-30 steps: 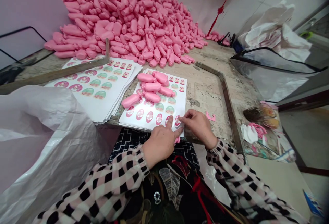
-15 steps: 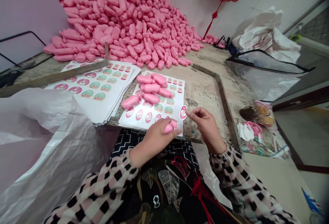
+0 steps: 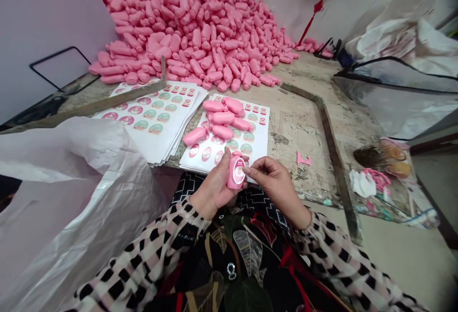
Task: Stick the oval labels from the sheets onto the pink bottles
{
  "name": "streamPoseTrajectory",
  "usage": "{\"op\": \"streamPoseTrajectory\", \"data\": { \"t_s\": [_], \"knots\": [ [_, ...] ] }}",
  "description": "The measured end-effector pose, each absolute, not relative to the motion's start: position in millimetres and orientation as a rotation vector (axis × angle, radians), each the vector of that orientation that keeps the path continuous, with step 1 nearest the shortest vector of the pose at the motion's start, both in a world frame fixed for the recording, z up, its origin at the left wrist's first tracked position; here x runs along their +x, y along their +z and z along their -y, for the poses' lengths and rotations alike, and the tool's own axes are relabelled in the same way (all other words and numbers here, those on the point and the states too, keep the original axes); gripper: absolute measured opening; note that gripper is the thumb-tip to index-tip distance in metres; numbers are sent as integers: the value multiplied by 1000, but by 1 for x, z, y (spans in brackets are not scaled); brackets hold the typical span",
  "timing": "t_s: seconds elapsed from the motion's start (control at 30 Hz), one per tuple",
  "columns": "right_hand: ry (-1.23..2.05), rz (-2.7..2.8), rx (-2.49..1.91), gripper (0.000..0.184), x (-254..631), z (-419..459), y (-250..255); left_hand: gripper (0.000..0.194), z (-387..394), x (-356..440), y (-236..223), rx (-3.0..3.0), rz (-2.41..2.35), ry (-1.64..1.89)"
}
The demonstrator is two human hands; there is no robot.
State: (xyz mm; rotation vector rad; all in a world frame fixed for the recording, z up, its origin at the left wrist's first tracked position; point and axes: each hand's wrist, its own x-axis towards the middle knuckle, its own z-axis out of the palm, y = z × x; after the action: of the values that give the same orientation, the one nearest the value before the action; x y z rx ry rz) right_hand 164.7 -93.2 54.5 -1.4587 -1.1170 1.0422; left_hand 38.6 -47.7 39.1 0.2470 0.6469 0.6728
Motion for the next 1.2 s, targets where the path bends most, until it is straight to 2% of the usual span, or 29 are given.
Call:
{"op": "streamPoseTrajectory", "data": {
  "t_s": [0.33, 0.63, 0.73, 0.87, 0.93, 0.97, 1.03, 1.13, 1.2],
  "knots": [
    [973, 1223, -1521, 22, 164, 93, 51, 43, 48, 38, 35, 301, -646, 697],
    [902, 1301, -1624, 27, 164, 94, 39, 47, 47, 40, 35, 330, -637, 724],
    [725, 1468, -1731, 28, 163, 98, 44, 48, 48, 40, 36, 343, -637, 736],
    [283, 1791, -1930, 30, 164, 106, 57, 50, 49, 38, 37, 368, -624, 729],
    [209, 1786, -1988, 31, 167, 107, 59, 49, 48, 38, 38, 374, -638, 719],
    [270, 1727, -1992, 31, 168, 107, 59, 49, 49, 39, 38, 385, -655, 715],
    [593, 1512, -1909, 32, 169, 103, 55, 51, 50, 41, 39, 423, -695, 723],
    [1195, 1078, -1556, 34, 165, 97, 46, 53, 56, 46, 40, 531, -740, 759],
    [1422, 855, -1346, 32, 162, 95, 43, 54, 60, 47, 41, 629, -747, 746]
  ]
}}
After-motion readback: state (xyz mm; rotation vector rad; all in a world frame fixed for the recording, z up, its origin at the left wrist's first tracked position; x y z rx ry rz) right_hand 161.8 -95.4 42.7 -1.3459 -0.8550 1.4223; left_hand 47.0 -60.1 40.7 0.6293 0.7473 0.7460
